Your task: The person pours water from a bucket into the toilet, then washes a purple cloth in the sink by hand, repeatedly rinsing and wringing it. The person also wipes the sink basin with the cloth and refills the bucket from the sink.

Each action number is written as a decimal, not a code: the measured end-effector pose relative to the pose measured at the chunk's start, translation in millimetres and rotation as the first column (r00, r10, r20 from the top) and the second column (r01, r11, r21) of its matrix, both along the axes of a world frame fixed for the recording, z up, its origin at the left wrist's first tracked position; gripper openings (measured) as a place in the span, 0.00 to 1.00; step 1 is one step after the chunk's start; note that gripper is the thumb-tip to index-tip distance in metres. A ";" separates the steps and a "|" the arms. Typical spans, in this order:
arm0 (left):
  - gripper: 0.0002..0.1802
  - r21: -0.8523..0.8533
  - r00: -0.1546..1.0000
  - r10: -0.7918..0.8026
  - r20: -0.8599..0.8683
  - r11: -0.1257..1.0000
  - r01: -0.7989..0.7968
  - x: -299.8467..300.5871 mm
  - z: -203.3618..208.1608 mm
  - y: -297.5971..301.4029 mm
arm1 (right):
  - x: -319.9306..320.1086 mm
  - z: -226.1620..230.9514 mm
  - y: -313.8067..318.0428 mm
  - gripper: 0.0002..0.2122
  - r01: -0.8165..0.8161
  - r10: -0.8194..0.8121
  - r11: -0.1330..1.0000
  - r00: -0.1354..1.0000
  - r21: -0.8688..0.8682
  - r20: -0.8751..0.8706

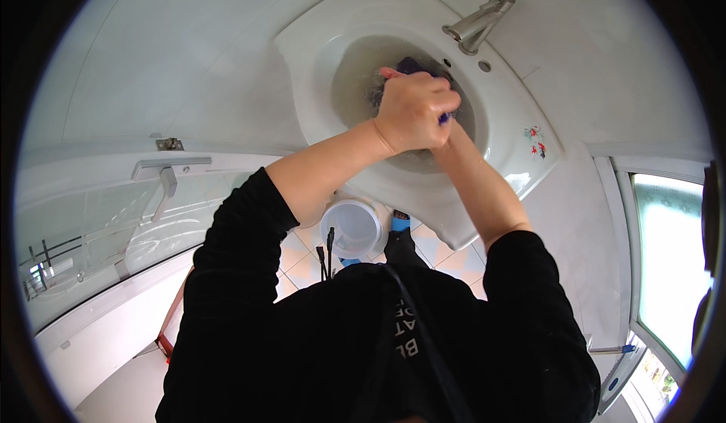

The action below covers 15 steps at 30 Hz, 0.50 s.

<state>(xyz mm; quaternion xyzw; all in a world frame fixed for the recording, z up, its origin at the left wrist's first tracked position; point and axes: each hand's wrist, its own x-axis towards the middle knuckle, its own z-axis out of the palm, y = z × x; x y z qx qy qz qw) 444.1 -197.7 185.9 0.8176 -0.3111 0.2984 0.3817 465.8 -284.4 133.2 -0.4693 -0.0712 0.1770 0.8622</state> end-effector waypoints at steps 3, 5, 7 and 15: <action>0.09 0.209 0.951 -0.247 0.188 0.956 0.207 -14.5 32.3 0.1 | 5.0 4.7 -2.6 0.08 -0.143 0.171 0.975 0.971 -0.167 0.168; 0.10 0.334 0.944 -0.301 0.135 0.911 0.243 -22.5 24.1 7.2 | 6.7 49.2 3.2 0.07 -0.341 0.361 0.896 0.932 -0.284 0.021; 0.09 0.367 0.912 -0.373 0.169 0.883 0.293 -26.4 15.4 3.6 | 14.4 63.7 -1.0 0.05 -0.569 0.456 0.805 0.774 -0.168 -0.440; 0.07 0.481 0.779 -0.518 0.353 0.815 0.324 -35.1 -31.3 11.4 | 6.9 64.2 23.2 0.06 -0.267 0.578 0.250 0.812 -0.931 -0.078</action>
